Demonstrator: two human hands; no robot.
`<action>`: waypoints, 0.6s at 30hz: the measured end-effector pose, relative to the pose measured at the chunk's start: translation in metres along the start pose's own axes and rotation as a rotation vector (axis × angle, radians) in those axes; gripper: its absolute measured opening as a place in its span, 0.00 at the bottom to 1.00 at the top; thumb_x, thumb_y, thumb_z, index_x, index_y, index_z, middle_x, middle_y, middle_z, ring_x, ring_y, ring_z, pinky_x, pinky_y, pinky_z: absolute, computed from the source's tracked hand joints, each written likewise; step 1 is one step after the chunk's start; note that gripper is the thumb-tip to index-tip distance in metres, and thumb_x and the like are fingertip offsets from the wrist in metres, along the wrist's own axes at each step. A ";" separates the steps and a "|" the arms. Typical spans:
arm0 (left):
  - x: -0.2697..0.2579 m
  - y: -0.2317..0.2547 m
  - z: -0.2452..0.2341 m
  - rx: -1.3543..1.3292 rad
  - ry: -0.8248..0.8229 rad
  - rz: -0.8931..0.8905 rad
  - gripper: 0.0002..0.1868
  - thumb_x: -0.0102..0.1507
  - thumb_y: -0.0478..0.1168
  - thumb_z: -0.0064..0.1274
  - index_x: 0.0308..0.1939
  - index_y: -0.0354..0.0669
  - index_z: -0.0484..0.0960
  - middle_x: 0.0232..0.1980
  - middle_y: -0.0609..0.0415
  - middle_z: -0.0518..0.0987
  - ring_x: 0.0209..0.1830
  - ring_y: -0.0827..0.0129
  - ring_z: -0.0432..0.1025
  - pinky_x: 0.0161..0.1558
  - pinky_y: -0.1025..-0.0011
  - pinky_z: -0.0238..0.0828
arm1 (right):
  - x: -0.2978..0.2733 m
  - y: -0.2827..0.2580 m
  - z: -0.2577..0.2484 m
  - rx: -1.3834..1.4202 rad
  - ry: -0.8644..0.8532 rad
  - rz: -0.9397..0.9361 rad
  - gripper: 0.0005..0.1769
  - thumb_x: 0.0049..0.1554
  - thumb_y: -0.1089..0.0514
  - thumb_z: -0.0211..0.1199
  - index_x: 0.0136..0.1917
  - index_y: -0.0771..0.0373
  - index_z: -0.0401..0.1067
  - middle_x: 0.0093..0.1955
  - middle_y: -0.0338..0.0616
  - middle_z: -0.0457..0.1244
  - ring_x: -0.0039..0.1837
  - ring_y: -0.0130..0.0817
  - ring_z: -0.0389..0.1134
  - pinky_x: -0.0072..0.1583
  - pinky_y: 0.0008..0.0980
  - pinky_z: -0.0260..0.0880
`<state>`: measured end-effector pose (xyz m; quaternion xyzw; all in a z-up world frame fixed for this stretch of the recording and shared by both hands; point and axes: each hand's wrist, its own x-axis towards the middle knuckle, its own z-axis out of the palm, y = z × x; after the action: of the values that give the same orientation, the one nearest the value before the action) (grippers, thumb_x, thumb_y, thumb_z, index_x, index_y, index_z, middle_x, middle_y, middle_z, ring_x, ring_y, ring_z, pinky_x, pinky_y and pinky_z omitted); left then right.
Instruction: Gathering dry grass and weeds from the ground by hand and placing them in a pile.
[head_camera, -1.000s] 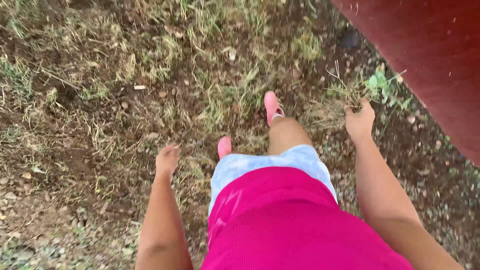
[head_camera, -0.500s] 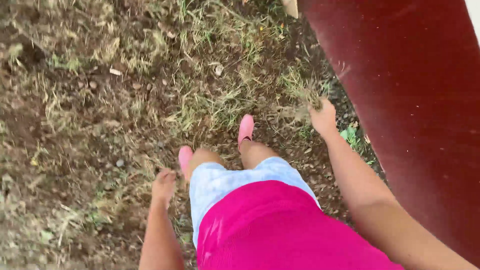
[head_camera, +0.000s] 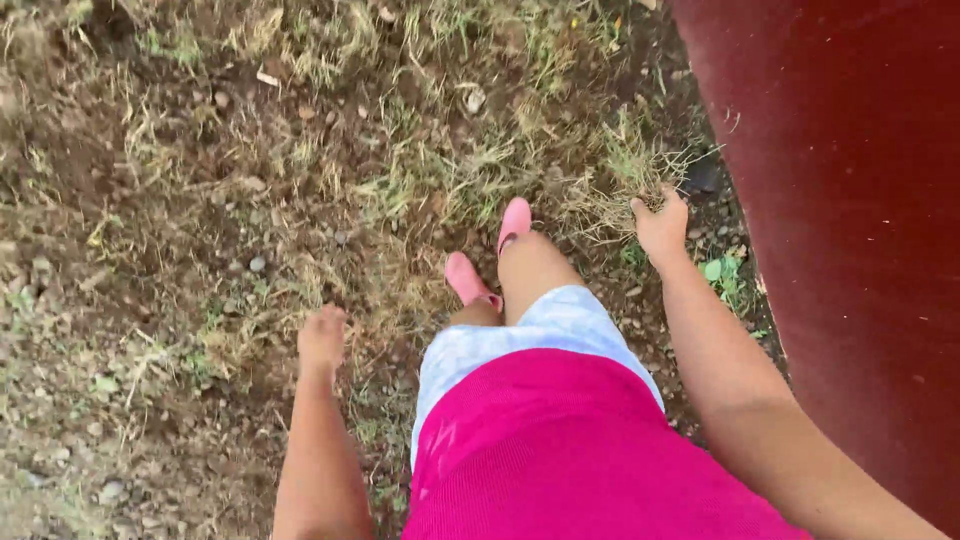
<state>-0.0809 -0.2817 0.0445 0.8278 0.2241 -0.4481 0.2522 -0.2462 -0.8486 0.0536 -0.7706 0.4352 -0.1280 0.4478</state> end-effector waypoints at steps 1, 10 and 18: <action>-0.005 0.005 -0.006 -0.179 0.053 0.019 0.26 0.72 0.53 0.39 0.69 0.45 0.72 0.67 0.44 0.76 0.66 0.52 0.73 0.66 0.53 0.70 | -0.006 -0.003 0.003 -0.145 0.007 -0.045 0.27 0.57 0.59 0.69 0.65 0.75 0.67 0.62 0.60 0.66 0.63 0.47 0.69 0.62 0.39 0.70; 0.003 -0.061 0.030 -0.096 -0.037 -0.016 0.22 0.68 0.47 0.49 0.65 0.48 0.77 0.69 0.49 0.76 0.68 0.56 0.70 0.71 0.56 0.62 | -0.036 0.001 0.006 -0.405 -0.042 0.056 0.31 0.58 0.60 0.69 0.70 0.76 0.66 0.66 0.65 0.64 0.68 0.53 0.66 0.69 0.44 0.62; 0.023 -0.129 0.055 -0.140 0.040 0.169 0.22 0.68 0.43 0.51 0.67 0.46 0.76 0.65 0.46 0.78 0.62 0.58 0.71 0.65 0.63 0.63 | -0.025 -0.071 0.007 -0.335 -0.113 -0.012 0.22 0.60 0.59 0.67 0.65 0.72 0.72 0.61 0.59 0.70 0.62 0.46 0.71 0.67 0.40 0.70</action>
<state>-0.1805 -0.2127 -0.0292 0.8329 0.1892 -0.3921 0.3417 -0.2174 -0.8091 0.1108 -0.8428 0.4199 -0.0127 0.3363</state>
